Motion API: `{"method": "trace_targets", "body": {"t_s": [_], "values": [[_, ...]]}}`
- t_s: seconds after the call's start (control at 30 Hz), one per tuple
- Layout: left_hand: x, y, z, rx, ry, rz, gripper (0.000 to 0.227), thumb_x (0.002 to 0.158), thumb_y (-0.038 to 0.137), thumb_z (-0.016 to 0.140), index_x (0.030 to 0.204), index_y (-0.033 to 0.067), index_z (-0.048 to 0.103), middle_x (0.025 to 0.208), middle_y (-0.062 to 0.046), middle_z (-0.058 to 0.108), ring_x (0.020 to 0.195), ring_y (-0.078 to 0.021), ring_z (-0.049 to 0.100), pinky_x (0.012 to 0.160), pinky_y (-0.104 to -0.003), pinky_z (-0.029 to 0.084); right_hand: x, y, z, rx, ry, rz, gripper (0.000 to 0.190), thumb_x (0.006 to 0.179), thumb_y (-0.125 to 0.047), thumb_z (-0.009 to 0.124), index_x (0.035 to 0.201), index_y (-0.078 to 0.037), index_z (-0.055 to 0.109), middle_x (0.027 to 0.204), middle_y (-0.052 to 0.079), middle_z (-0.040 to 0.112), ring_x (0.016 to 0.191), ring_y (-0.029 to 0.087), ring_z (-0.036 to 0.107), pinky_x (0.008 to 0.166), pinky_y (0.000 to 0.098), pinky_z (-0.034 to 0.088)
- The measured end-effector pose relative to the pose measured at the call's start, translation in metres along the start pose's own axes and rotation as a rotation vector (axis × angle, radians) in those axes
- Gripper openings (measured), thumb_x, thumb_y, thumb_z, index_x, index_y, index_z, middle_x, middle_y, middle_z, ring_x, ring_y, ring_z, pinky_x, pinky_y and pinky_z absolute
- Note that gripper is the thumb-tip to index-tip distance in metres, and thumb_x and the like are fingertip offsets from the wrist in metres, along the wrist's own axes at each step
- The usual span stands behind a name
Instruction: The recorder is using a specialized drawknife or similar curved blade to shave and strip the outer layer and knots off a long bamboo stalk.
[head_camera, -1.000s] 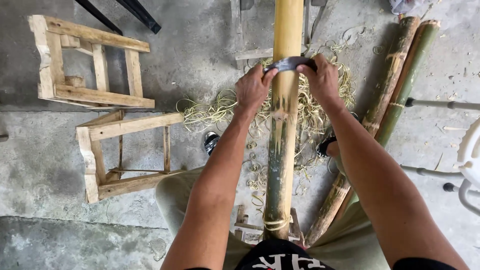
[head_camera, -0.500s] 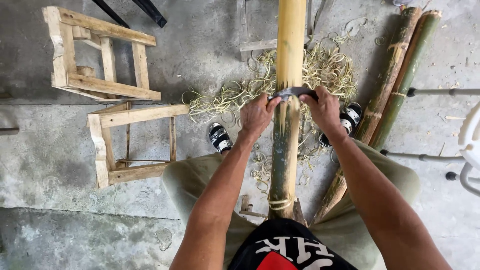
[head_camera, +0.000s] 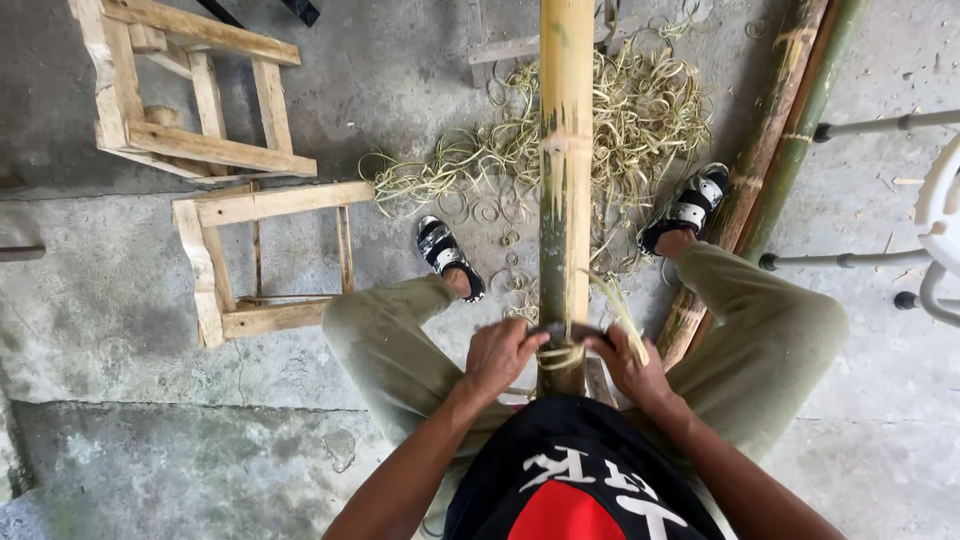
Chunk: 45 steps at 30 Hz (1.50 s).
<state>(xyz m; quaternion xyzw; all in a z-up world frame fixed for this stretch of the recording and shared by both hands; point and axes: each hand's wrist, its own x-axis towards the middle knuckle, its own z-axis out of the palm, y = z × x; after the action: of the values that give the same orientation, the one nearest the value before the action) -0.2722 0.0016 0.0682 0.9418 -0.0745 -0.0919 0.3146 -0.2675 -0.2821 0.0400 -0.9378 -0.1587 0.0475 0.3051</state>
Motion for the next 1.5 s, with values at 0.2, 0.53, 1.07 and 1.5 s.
{"method": "trace_targets", "body": {"t_s": [0.2,0.53,1.07,1.5], "values": [[0.054,0.016,-0.035,-0.148,-0.113,-0.135,0.051,0.095,0.050,0.067,0.073,0.0067,0.052,0.063,-0.012,0.057,0.053,-0.0284,0.056,0.054,-0.047,0.044,0.052,0.045,-0.006,-0.248,-0.050,-0.564,0.025,0.101,-0.027,0.052,0.107,-0.007,0.067,0.071,0.010,0.064,0.046,0.018,0.050,0.044,0.0369,0.045],[0.325,-0.045,-0.062,0.028,0.161,-0.109,0.044,0.102,0.055,0.055,0.084,0.0143,0.055,0.066,0.004,0.048,0.051,-0.0110,0.036,0.043,-0.031,0.036,0.361,0.043,-0.051,0.147,-0.126,0.235,0.049,0.099,-0.055,0.054,0.102,-0.007,0.061,0.074,0.008,0.067,0.047,0.015,0.049,0.039,0.0348,0.042],[0.298,-0.039,-0.039,0.094,0.315,-0.043,0.043,0.102,0.053,0.056,0.082,0.0141,0.055,0.065,0.002,0.052,0.049,-0.0108,0.039,0.041,-0.032,0.038,0.327,0.031,-0.045,0.135,-0.038,0.242,0.053,0.096,-0.061,0.051,0.097,-0.008,0.058,0.073,0.009,0.067,0.046,0.015,0.046,0.037,0.0301,0.039],[0.117,-0.006,0.003,0.057,0.202,-0.097,0.048,0.101,0.057,0.053,0.080,0.0148,0.052,0.063,0.001,0.045,0.053,-0.0136,0.038,0.051,-0.034,0.039,0.142,0.009,-0.012,0.096,0.040,0.147,0.046,0.100,-0.052,0.053,0.090,-0.007,0.054,0.066,0.007,0.062,0.043,0.015,0.048,0.034,0.0317,0.043]]}}
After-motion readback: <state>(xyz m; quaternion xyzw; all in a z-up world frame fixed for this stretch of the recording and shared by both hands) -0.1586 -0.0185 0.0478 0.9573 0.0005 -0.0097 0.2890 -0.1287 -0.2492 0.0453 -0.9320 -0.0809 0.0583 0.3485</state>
